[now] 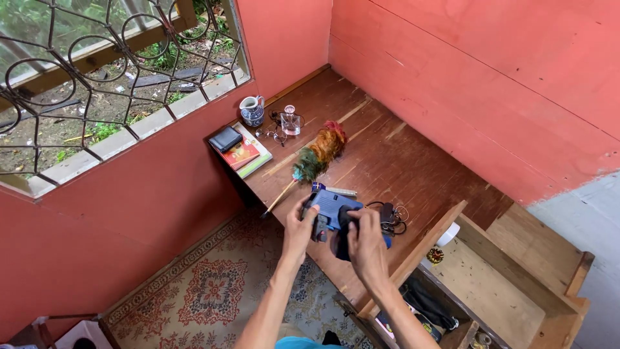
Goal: Assembling and inspecting a blue price label gun at a desk.
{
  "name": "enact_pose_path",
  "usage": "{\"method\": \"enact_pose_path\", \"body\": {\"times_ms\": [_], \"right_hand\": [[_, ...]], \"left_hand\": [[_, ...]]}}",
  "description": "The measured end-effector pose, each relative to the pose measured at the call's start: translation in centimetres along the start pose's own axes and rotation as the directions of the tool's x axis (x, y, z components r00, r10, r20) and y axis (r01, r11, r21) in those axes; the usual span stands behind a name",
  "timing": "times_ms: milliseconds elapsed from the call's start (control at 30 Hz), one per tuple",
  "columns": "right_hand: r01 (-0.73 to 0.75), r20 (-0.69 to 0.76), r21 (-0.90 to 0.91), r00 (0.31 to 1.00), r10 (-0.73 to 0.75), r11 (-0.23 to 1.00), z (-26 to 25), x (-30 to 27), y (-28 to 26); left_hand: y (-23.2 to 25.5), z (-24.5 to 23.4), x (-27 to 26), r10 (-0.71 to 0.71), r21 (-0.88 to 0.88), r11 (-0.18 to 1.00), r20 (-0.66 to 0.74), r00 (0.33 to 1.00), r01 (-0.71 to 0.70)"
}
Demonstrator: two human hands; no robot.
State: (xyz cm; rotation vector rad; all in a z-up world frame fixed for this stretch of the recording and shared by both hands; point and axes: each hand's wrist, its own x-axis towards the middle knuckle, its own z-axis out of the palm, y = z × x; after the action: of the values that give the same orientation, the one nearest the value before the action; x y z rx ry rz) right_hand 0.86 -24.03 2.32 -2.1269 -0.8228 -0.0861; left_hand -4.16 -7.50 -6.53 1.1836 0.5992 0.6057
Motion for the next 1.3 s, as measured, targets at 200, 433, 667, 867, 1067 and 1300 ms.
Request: {"method": "enact_pose_path", "body": {"times_ms": [200, 433, 667, 867, 1067, 1300], "right_hand": [[-0.083, -0.185, 0.025, 0.979, 0.086, 0.996, 1.4, 3.7, -0.3], [0.066, -0.135, 0.152, 0.99, -0.046, 0.986, 3.2, 5.8, -4.4], [-0.159, -0.288, 0.128, 0.939, 0.19, 0.979, 7.5, 8.0, -3.5], [0.017, -0.225, 0.164, 0.974, 0.021, 0.986, 10.1, 8.2, -6.1], [0.044, -0.267, 0.128, 0.964, -0.009, 0.991, 10.6, 10.0, -8.1], [-0.147, -0.476, 0.145, 0.857, 0.199, 0.978, 11.0, 10.5, -7.4]], "left_hand": [[3.4, -0.6, 0.5, -0.008, 0.112, 0.994, 0.201, 0.98, -0.014], [4.8, -2.2, 3.0, -0.118, 0.055, 0.993, 0.26, 0.958, 0.108], [8.2, -4.0, 5.5, -0.056, -0.008, 0.998, 0.362, 0.93, 0.063], [8.2, -6.2, 8.4, -0.007, 0.023, 1.0, 0.329, 0.944, -0.001], [10.0, -7.8, 10.8, -0.044, 0.032, 0.999, 0.449, 0.892, 0.033], [14.4, -8.5, 11.6, 0.17, 0.208, 0.916, 0.572, 0.803, -0.342]]}}
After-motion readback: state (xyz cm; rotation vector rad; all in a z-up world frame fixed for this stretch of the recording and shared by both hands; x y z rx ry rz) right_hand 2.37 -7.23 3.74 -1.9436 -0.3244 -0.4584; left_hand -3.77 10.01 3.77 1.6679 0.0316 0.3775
